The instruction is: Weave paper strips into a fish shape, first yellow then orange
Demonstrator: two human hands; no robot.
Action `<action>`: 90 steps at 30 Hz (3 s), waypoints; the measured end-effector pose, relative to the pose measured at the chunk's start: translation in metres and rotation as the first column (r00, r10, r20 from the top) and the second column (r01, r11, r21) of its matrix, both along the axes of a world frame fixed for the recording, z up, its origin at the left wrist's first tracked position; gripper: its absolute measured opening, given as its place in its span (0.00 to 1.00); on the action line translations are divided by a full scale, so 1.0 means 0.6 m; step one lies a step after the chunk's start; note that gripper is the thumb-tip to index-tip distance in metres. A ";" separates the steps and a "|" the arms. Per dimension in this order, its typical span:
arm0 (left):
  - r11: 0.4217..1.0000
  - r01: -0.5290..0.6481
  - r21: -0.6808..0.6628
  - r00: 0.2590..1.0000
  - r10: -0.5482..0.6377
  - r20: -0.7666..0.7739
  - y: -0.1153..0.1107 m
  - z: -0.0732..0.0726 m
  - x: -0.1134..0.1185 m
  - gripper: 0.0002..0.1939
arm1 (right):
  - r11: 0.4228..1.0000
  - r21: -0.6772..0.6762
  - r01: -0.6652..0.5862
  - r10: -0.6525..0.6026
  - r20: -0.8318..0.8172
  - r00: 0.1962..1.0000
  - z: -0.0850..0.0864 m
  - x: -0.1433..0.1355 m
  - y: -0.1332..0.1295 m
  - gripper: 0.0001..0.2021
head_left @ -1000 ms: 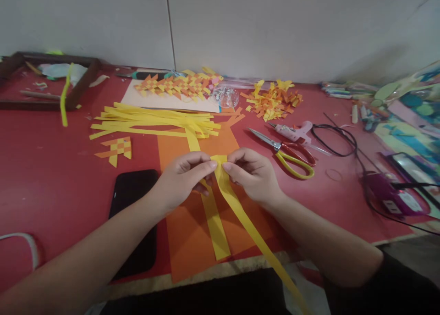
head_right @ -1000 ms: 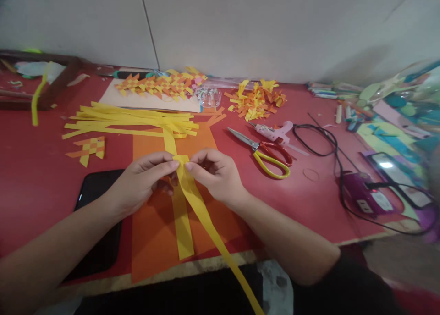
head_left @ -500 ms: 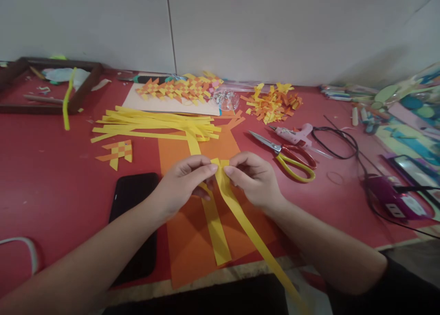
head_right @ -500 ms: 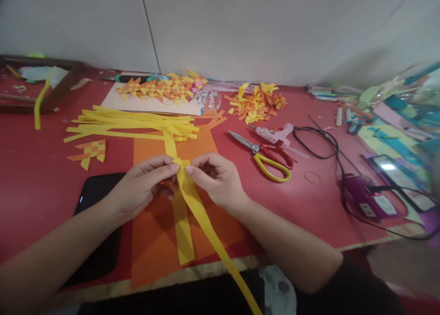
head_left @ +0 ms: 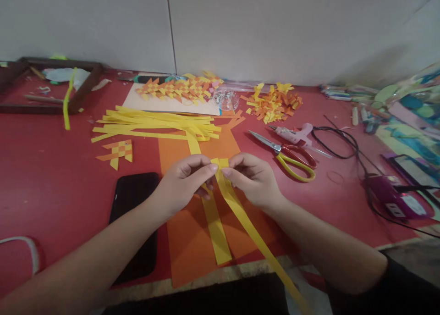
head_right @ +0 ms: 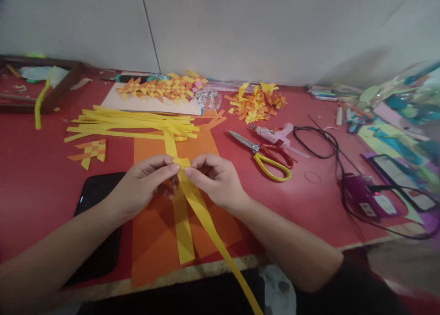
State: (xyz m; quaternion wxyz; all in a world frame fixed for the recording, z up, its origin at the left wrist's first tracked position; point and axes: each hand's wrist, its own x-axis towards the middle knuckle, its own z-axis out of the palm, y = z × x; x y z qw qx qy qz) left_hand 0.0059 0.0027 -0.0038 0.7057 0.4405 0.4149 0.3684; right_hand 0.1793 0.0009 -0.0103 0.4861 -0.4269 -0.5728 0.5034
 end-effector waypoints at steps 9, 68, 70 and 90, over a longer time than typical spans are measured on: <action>1.000 -0.006 0.002 1.000 0.006 -0.019 0.000 0.004 0.001 0.11 | 1.000 0.006 0.016 -0.016 -0.013 1.000 0.005 0.000 -0.001 0.13; 0.996 0.018 0.088 0.997 -0.012 -0.074 -0.003 0.003 0.002 0.10 | 1.000 0.016 0.015 -0.015 0.005 1.000 0.001 0.002 -0.001 0.11; 0.998 0.014 0.059 0.998 -0.010 -0.057 -0.003 0.002 0.002 0.10 | 0.999 0.019 0.028 -0.029 0.006 1.000 0.002 0.001 -0.002 0.11; 0.999 -0.040 -0.037 0.999 0.041 0.012 -0.003 0.003 0.003 0.10 | 0.999 -0.052 -0.015 0.015 -0.010 1.000 0.006 0.002 -0.004 0.11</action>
